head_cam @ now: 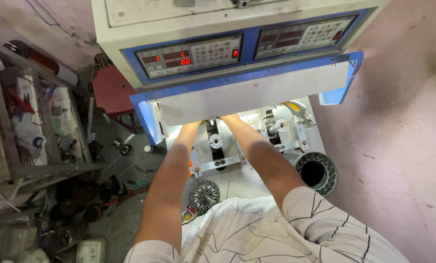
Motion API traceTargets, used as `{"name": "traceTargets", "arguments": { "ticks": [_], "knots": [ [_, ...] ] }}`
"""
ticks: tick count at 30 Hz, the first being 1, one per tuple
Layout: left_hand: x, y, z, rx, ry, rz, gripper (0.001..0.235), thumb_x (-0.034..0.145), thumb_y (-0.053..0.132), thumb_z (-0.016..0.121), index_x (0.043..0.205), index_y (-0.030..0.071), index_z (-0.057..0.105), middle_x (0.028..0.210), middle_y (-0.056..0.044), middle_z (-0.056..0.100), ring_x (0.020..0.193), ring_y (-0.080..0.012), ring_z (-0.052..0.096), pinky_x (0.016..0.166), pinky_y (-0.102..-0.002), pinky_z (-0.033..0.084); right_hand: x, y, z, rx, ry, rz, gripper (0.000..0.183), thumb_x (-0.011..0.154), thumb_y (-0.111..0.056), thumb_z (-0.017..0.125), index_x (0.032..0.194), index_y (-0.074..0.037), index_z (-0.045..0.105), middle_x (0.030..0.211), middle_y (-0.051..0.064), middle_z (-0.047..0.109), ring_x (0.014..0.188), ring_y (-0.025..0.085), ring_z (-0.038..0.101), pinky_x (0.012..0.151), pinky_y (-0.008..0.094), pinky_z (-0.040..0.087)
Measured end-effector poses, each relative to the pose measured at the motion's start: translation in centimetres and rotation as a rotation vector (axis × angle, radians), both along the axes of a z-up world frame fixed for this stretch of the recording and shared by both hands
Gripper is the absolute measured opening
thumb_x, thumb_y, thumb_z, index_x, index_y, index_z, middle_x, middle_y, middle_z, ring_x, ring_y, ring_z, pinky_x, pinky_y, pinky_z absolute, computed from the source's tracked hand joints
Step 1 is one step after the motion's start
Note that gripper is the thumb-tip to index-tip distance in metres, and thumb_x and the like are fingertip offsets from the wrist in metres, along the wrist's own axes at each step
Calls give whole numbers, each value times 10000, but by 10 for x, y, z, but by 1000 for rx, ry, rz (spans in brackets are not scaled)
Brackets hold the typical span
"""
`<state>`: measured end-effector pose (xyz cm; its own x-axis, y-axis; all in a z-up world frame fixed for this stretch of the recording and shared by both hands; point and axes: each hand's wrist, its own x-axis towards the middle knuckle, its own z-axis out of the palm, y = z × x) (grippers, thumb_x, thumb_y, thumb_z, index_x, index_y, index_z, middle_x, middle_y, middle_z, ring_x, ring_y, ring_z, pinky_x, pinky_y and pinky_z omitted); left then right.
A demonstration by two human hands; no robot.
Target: The person assembles metal motor components, including a stator and housing, by hand and using a hex key. They place parts onto a machine table, align them, and tighten screws to secure the assembly.
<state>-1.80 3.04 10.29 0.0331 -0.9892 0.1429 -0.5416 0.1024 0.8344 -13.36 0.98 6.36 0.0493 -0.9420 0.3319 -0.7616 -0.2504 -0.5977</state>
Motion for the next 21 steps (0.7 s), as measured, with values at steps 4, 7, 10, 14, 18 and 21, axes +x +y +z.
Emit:
{"name": "traceTargets", "arguments": {
  "ticks": [4, 7, 10, 14, 18, 21],
  "knots": [
    [0, 0, 0, -1, 0, -2, 213, 916, 109, 656, 1103, 20, 702, 1102, -166, 682, 971, -284, 654, 816, -397, 534, 1, 0, -1, 2, -2, -2, 115, 933, -122, 684, 1028, -65, 656, 902, 77, 721, 813, 194, 654, 725, 348, 511],
    [0, 0, -1, -1, 1, -2, 210, 917, 105, 655, 1102, 18, 702, 1101, -165, 681, 969, -283, 654, 815, -396, 534, -1, 0, -2, 6, -2, -3, 111, 935, -117, 683, 1027, -64, 653, 898, 76, 720, 808, 190, 653, 720, 344, 510],
    [0, 2, -3, 2, 4, -1, 207, 918, 101, 654, 1101, 17, 702, 1100, -165, 680, 967, -281, 653, 814, -395, 534, 0, 2, -4, 12, -2, 0, 107, 937, -113, 682, 1025, -62, 650, 893, 76, 719, 803, 186, 652, 716, 340, 508],
    [1, 2, -2, 4, 2, -3, 203, 920, 95, 653, 1100, 15, 702, 1100, -164, 678, 964, -278, 652, 813, -393, 534, -1, 1, -4, 14, -2, -5, 102, 940, -108, 680, 1023, -60, 646, 887, 75, 718, 796, 181, 651, 710, 336, 507],
    [1, 2, -3, 5, 6, -1, 199, 922, 89, 651, 1099, 14, 702, 1099, -163, 676, 961, -275, 652, 811, -392, 534, -2, 2, -4, 17, 1, -7, 98, 943, -102, 679, 1021, -57, 642, 881, 74, 716, 789, 175, 649, 704, 331, 505],
    [1, 2, -2, 5, 7, 1, 196, 923, 85, 650, 1098, 12, 702, 1098, -163, 675, 959, -273, 651, 810, -391, 534, 1, 1, -3, 12, -3, -9, 94, 945, -98, 678, 1020, -56, 640, 877, 73, 715, 783, 171, 648, 699, 327, 504]
  ]
}}
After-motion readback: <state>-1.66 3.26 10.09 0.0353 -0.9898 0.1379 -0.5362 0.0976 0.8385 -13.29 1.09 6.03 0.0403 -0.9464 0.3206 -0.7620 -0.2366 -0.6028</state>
